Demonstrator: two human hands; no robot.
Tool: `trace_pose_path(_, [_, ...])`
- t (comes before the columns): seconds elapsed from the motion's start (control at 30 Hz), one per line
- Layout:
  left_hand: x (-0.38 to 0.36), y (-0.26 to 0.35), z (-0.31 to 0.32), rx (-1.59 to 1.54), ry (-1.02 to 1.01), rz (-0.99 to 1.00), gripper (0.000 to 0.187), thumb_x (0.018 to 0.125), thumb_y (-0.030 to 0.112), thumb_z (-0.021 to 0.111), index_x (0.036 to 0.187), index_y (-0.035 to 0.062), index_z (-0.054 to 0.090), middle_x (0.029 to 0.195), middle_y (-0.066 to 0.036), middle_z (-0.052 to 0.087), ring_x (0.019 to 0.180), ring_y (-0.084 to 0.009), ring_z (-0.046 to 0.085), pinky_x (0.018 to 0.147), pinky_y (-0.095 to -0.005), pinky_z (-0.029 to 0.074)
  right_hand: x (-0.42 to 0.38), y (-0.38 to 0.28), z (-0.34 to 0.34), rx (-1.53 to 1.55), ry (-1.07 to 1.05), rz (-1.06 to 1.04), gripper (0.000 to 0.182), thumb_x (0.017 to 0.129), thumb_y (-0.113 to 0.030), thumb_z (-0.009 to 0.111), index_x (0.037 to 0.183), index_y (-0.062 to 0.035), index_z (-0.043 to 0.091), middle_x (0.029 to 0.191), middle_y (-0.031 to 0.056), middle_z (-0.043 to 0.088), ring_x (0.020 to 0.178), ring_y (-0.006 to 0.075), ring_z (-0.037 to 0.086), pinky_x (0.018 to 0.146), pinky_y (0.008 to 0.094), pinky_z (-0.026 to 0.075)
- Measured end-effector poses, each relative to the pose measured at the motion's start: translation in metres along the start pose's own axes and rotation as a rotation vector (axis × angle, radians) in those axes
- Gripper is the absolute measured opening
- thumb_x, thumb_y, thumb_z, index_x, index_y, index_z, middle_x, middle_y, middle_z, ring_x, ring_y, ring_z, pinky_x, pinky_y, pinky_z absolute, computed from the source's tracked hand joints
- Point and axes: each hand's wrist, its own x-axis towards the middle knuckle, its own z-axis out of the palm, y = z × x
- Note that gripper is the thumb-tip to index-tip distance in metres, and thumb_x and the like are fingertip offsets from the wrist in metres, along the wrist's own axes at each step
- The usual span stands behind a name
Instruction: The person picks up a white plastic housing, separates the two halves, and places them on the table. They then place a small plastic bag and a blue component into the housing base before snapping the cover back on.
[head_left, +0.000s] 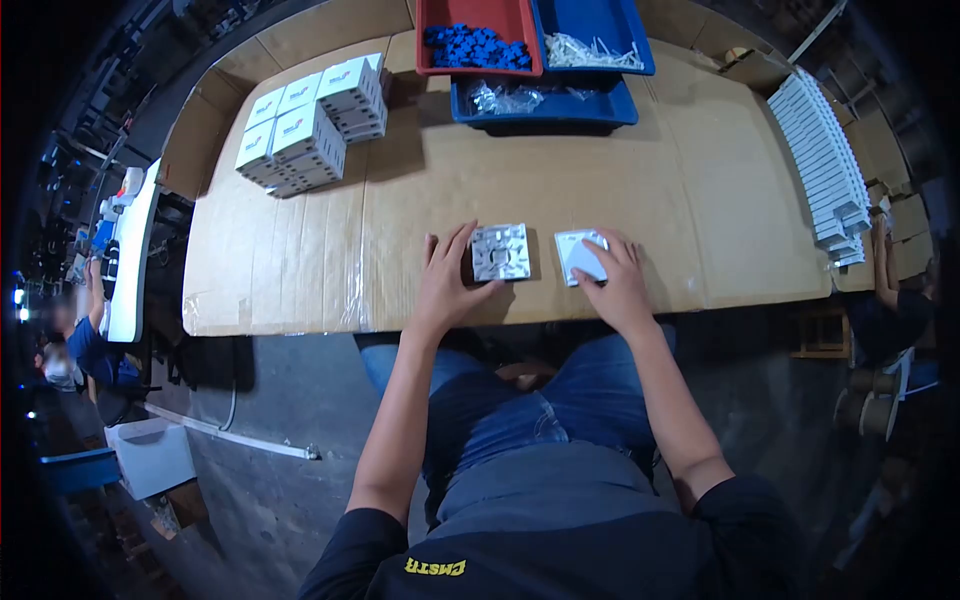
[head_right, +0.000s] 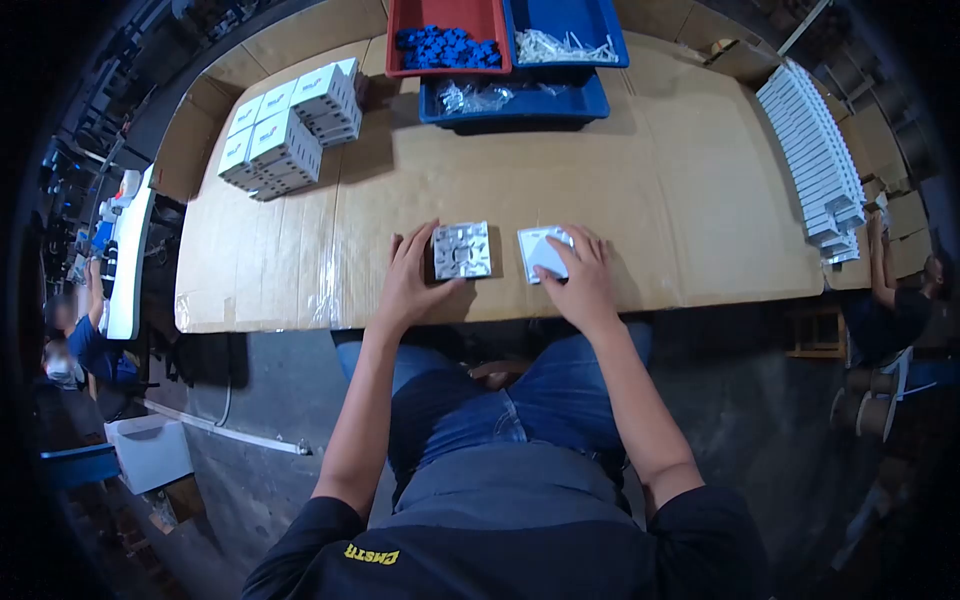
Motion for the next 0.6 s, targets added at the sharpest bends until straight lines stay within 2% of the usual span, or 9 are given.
trace_pose_path(0.13, [0.003, 0.011, -0.002, 0.067, 0.023, 0.021, 0.090, 0.074, 0.039, 0.084, 0.150, 0.0090, 0.047, 0.146, -0.014, 0.054, 0.139, -0.0314, 0.048, 0.127, -0.0530, 0.018, 0.024, 0.006, -0.008, -0.013, 0.058, -0.055, 0.038, 0.088, -0.024, 0.078, 0.120, -0.0050, 0.071, 0.131, 0.0143, 0.063, 0.129, 0.0342, 0.055, 0.111, 0.0493, 0.041])
trace_pose_path(0.3, [0.006, 0.012, -0.004, 0.071, 0.013, 0.034, 0.092, 0.072, 0.044, 0.085, 0.150, 0.0101, 0.048, 0.146, -0.013, 0.054, 0.140, -0.0309, 0.048, 0.126, -0.0531, 0.019, 0.125, 0.031, -0.018, 0.120, 0.183, -0.033, 0.025, 0.095, -0.020, 0.070, 0.111, -0.0015, 0.072, 0.124, 0.0175, 0.067, 0.117, 0.0369, 0.063, 0.099, 0.0448, 0.051])
trace_pose_path(0.37, [0.007, 0.012, -0.005, 0.074, 0.021, 0.034, 0.094, 0.072, 0.048, 0.084, 0.149, 0.0079, 0.047, 0.147, -0.013, 0.054, 0.140, -0.0311, 0.048, 0.126, -0.0528, 0.019, 0.181, 0.052, -0.012, 0.110, 0.198, -0.064, 0.030, 0.098, -0.026, 0.066, 0.109, 0.0007, 0.071, 0.126, 0.0189, 0.066, 0.115, 0.0378, 0.064, 0.098, 0.0451, 0.051])
trace_pose_path(0.43, [0.008, 0.014, -0.006, 0.068, 0.015, 0.032, 0.095, 0.072, 0.049, 0.084, 0.149, 0.0067, 0.047, 0.147, -0.013, 0.055, 0.140, -0.0312, 0.048, 0.126, -0.0530, 0.019, 0.234, 0.072, -0.004, -0.019, 0.100, -0.055, 0.043, 0.102, -0.040, 0.059, 0.111, 0.0007, 0.071, 0.129, 0.0204, 0.066, 0.118, 0.0387, 0.063, 0.099, 0.0459, 0.051])
trace_pose_path(0.53, [0.008, 0.012, -0.006, 0.025, 0.034, 0.026, 0.092, 0.074, 0.050, 0.084, 0.148, 0.0079, 0.049, 0.145, -0.014, 0.055, 0.138, -0.0311, 0.050, 0.126, -0.0546, 0.019, 0.293, 0.084, 0.005, -0.070, -0.140, 0.174, 0.062, 0.104, -0.055, 0.049, 0.116, 0.0014, 0.071, 0.128, 0.0227, 0.066, 0.121, 0.0413, 0.061, 0.101, 0.0476, 0.050])
trace_pose_path(0.6, [0.008, 0.011, -0.005, 0.002, 0.056, 0.014, 0.088, 0.075, 0.048, 0.083, 0.146, 0.0083, 0.051, 0.142, -0.015, 0.057, 0.136, -0.0307, 0.052, 0.126, -0.0542, 0.020, 0.317, 0.091, 0.012, -0.142, -0.278, 0.171, 0.074, 0.104, -0.061, 0.042, 0.128, 0.0053, 0.064, 0.139, 0.0241, 0.061, 0.129, 0.0413, 0.056, 0.108, 0.0457, 0.045])
